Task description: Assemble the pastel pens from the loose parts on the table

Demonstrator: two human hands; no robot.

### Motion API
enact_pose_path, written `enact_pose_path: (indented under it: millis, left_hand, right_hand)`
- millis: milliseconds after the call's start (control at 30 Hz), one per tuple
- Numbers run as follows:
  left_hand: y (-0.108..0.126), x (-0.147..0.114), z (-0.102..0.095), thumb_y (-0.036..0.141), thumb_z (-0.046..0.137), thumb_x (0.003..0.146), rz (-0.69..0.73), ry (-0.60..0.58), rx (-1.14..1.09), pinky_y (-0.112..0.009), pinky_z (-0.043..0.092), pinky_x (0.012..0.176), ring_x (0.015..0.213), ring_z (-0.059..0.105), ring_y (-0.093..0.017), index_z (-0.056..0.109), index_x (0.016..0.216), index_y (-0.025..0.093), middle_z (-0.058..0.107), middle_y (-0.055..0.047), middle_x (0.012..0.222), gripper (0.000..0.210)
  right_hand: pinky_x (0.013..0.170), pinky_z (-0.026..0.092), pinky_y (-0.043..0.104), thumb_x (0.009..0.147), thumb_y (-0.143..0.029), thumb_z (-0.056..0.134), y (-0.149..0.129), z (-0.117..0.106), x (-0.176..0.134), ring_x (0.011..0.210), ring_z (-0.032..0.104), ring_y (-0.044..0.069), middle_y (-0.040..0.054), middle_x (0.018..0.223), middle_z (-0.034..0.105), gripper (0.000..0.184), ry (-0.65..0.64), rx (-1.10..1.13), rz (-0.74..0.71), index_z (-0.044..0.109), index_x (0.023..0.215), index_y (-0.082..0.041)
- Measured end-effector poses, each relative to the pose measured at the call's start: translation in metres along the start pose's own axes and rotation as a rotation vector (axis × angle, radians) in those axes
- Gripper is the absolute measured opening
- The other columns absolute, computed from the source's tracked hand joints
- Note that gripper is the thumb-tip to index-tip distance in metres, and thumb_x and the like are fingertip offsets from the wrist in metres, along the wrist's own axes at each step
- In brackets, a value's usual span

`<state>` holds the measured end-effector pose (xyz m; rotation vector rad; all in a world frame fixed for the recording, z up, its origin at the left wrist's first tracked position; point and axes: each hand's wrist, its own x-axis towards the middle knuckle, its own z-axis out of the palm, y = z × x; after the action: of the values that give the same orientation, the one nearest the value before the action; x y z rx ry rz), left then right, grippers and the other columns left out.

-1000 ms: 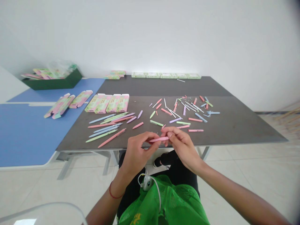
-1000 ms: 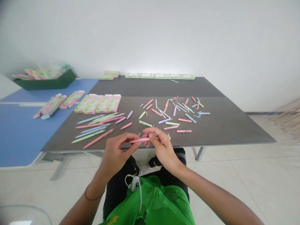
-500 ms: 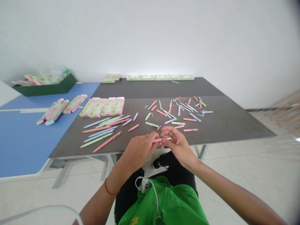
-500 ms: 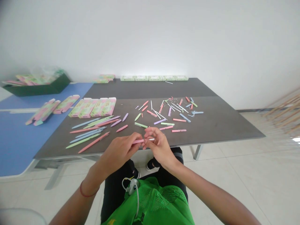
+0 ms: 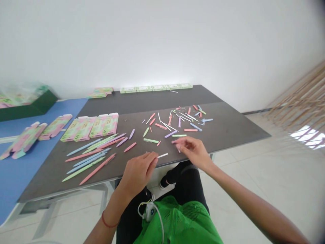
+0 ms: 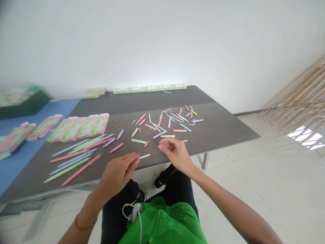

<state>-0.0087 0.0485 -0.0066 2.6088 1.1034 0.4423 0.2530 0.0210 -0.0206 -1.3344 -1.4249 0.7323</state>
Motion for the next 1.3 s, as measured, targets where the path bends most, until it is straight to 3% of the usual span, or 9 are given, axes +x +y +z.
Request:
enact_pose_path:
  millis: [100,233,400,633,800,967,1100,1200,1300]
  left_hand:
    - [-0.008,-0.006,0.015,0.033,0.038,0.113,-0.040,0.045,0.017,-0.030,0.043,0.073,0.084,0.069,-0.020,0.065,0.107,0.024,0.073,-0.003,0.094,0.030]
    - [-0.006,-0.009,0.046,0.027,0.044,0.111,-0.043,0.094,0.220,-0.033,0.044,0.077,0.088,0.064,-0.023,0.070,0.107,0.023,0.070,-0.005,0.091,0.026]
    - [0.002,-0.005,0.070,0.020,0.055,0.105,-0.058,0.182,0.361,-0.040,0.045,0.081,0.095,0.059,-0.027,0.074,0.117,0.023,0.070,-0.009,0.100,0.022]
    - [-0.006,0.004,0.066,0.026,0.068,0.100,-0.045,0.151,0.317,-0.045,0.049,0.088,0.113,0.056,-0.032,0.075,0.129,0.026,0.070,-0.012,0.122,0.029]
    - [-0.010,0.004,0.065,0.025,0.069,0.100,-0.023,0.175,0.302,-0.048,0.049,0.096,0.123,0.056,-0.034,0.069,0.139,0.026,0.070,-0.012,0.131,0.039]
    - [-0.013,-0.005,0.047,0.027,0.058,0.107,0.023,0.312,0.149,-0.046,0.047,0.103,0.123,0.060,-0.030,0.068,0.137,0.023,0.071,-0.013,0.129,0.032]
    - [-0.012,-0.017,0.037,0.028,0.052,0.110,0.069,0.326,-0.131,-0.033,0.052,0.092,0.101,0.070,-0.020,0.065,0.131,0.022,0.076,-0.009,0.112,0.026]
    - [-0.007,-0.020,0.044,0.031,0.044,0.112,0.080,0.204,-0.285,-0.027,0.049,0.073,0.072,0.068,-0.015,0.067,0.104,0.020,0.074,-0.002,0.083,0.027]
    - [-0.002,-0.014,0.055,0.032,0.037,0.112,0.047,0.068,-0.281,-0.027,0.044,0.066,0.061,0.063,-0.015,0.062,0.090,0.021,0.067,0.001,0.068,0.036]
  right_hand:
    - [0.076,0.056,0.035,0.094,-0.026,0.067,0.021,-0.050,0.012,0.087,0.072,0.024,0.0084,0.099,0.080,0.013,0.077,-0.412,-0.138,0.078,0.097,-0.021]
    - [0.087,0.057,0.042,0.095,-0.025,0.066,0.055,-0.088,0.018,0.099,0.073,0.030,0.0100,0.103,0.080,0.016,-0.010,-0.699,-0.195,0.082,0.096,-0.022]
    - [0.090,0.056,0.045,0.101,-0.030,0.063,0.074,-0.088,0.015,0.100,0.071,0.031,0.0125,0.108,0.079,0.023,-0.085,-0.775,-0.264,0.084,0.101,-0.020]
    - [0.091,0.053,0.047,0.103,-0.029,0.061,0.080,-0.084,0.025,0.101,0.066,0.033,0.0138,0.111,0.078,0.026,-0.203,-0.924,-0.336,0.084,0.109,-0.020]
    - [0.092,0.053,0.045,0.104,-0.025,0.058,0.091,-0.082,0.027,0.103,0.067,0.031,0.0133,0.108,0.079,0.027,-0.229,-0.906,-0.335,0.084,0.106,-0.020]
    - [0.092,0.053,0.044,0.106,-0.027,0.054,0.089,-0.079,0.022,0.104,0.067,0.031,0.0145,0.113,0.078,0.028,-0.193,-0.942,-0.338,0.081,0.111,-0.018]
    - [0.096,0.051,0.045,0.102,-0.029,0.059,0.076,-0.083,0.015,0.111,0.066,0.034,0.0163,0.122,0.075,0.028,-0.074,-0.895,-0.357,0.076,0.120,-0.017]
    - [0.084,0.050,0.039,0.096,-0.029,0.059,0.069,-0.085,0.008,0.090,0.067,0.027,0.0109,0.099,0.075,0.019,0.041,-0.636,-0.216,0.074,0.098,-0.019]
    - [0.061,0.038,0.032,0.089,-0.026,0.051,0.068,-0.084,0.003,0.060,0.049,0.018,0.0008,0.061,0.055,0.024,-0.009,-0.242,0.070,0.059,0.067,-0.022]
